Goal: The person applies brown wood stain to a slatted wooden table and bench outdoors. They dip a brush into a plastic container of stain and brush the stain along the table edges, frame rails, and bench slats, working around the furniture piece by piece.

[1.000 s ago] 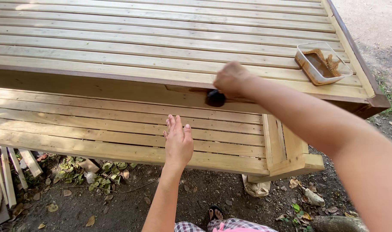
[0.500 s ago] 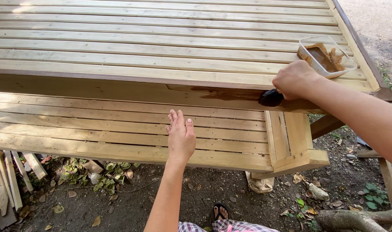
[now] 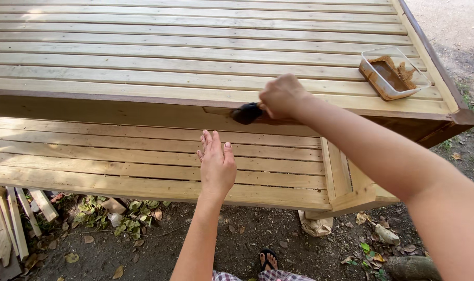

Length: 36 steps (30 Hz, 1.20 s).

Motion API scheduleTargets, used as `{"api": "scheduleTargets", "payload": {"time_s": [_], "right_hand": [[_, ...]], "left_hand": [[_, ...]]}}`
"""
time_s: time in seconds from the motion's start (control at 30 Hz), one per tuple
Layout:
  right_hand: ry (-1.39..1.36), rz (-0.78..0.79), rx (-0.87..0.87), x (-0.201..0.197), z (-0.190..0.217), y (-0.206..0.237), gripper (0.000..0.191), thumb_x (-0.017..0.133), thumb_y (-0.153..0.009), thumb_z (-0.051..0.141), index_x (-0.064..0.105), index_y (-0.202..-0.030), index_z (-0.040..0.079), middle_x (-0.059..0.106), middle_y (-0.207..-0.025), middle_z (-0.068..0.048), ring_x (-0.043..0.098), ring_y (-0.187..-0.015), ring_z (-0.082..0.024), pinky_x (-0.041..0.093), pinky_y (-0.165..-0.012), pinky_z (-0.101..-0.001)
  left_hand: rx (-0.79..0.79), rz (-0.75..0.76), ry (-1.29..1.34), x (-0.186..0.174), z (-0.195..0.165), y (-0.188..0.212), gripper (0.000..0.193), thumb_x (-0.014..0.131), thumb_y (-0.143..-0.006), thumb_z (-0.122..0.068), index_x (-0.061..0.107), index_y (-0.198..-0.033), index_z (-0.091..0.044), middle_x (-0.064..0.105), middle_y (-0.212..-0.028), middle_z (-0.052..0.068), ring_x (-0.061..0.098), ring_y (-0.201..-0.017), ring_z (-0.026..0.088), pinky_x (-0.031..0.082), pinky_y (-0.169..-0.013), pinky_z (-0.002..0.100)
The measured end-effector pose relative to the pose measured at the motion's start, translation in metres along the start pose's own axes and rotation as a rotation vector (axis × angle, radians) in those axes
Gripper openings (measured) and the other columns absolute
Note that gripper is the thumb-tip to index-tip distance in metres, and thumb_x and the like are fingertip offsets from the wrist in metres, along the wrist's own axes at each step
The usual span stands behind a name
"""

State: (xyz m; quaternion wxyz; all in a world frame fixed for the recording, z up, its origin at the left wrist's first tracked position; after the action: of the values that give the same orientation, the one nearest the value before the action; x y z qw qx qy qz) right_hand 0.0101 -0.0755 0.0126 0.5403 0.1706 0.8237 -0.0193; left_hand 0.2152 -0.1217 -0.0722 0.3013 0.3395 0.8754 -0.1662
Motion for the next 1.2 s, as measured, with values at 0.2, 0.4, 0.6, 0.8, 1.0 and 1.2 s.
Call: {"api": "scheduleTargets", "payload": {"time_s": [0.2, 0.4, 0.6, 0.8, 1.0, 1.2], "right_hand": [[0.132, 0.295, 0.296, 0.076, -0.134, 0.152, 0.024, 0.067, -0.09, 0.044, 0.078, -0.093, 0.022, 0.077, -0.095, -0.004, 0.077, -0.09, -0.023, 0.061, -0.072, -0.0399], [0.208, 0.508, 0.419, 0.101, -0.192, 0.237, 0.016, 0.081, -0.082, 0.031, 0.081, -0.097, 0.025, 0.079, -0.103, 0.001, 0.077, -0.099, -0.019, 0.063, -0.082, -0.0369], [0.155, 0.195, 0.067, 0.038, -0.081, 0.102, 0.013, 0.077, -0.082, 0.031, 0.077, -0.082, 0.017, 0.075, -0.085, -0.005, 0.075, -0.079, -0.022, 0.059, -0.063, -0.0379], [0.003, -0.008, -0.049, -0.023, 0.021, -0.002, 0.011, 0.08, -0.078, 0.026, 0.078, -0.082, 0.016, 0.077, -0.089, -0.006, 0.074, -0.083, -0.025, 0.057, -0.067, -0.039], [-0.095, 0.06, 0.147, 0.009, -0.046, 0.059, 0.03, 0.069, -0.093, 0.045, 0.075, -0.084, 0.017, 0.076, -0.083, -0.007, 0.075, -0.08, -0.024, 0.058, -0.064, -0.0402], [-0.003, 0.1, 0.328, 0.074, -0.151, 0.169, 0.016, 0.067, -0.087, 0.036, 0.076, -0.088, 0.022, 0.076, -0.087, -0.005, 0.076, -0.085, -0.026, 0.06, -0.072, -0.0426]], "left_hand": [[0.067, 0.065, 0.022, 0.036, -0.022, -0.007, 0.063, 0.034, -0.106, -0.034, 0.028, -0.156, 0.004, 0.014, -0.167, 0.025, 0.01, -0.157, 0.037, 0.007, -0.124, 0.052], [0.08, 0.109, 0.046, 0.059, -0.04, -0.008, 0.064, 0.033, -0.105, -0.036, 0.027, -0.157, 0.002, 0.013, -0.168, 0.023, 0.009, -0.157, 0.035, 0.008, -0.124, 0.052], [0.083, 0.099, 0.007, 0.049, -0.037, -0.006, 0.064, 0.033, -0.106, -0.036, 0.026, -0.157, 0.002, 0.012, -0.168, 0.024, 0.008, -0.157, 0.035, 0.006, -0.125, 0.051], [0.067, 0.055, 0.024, 0.026, -0.034, 0.0, 0.063, 0.033, -0.106, -0.034, 0.026, -0.157, 0.003, 0.012, -0.167, 0.025, 0.007, -0.157, 0.035, 0.006, -0.124, 0.051], [0.078, 0.033, 0.042, 0.022, -0.039, -0.006, 0.062, 0.032, -0.106, -0.035, 0.029, -0.156, 0.003, 0.015, -0.168, 0.024, 0.01, -0.157, 0.036, 0.006, -0.125, 0.05], [0.096, 0.12, 0.009, 0.059, -0.054, -0.008, 0.064, 0.032, -0.106, -0.036, 0.027, -0.157, 0.002, 0.015, -0.168, 0.022, 0.01, -0.157, 0.034, 0.006, -0.124, 0.049]]}}
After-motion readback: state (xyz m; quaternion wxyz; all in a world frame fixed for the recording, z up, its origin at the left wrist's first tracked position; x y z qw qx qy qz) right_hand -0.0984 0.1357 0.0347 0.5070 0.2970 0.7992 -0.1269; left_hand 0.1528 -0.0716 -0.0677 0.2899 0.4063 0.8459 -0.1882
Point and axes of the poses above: each hand's wrist, its own y-axis away from the middle knuckle, its own x-axis out of the palm, z = x × y, the point moved 8 cm from there along -y, towards the middle knuckle
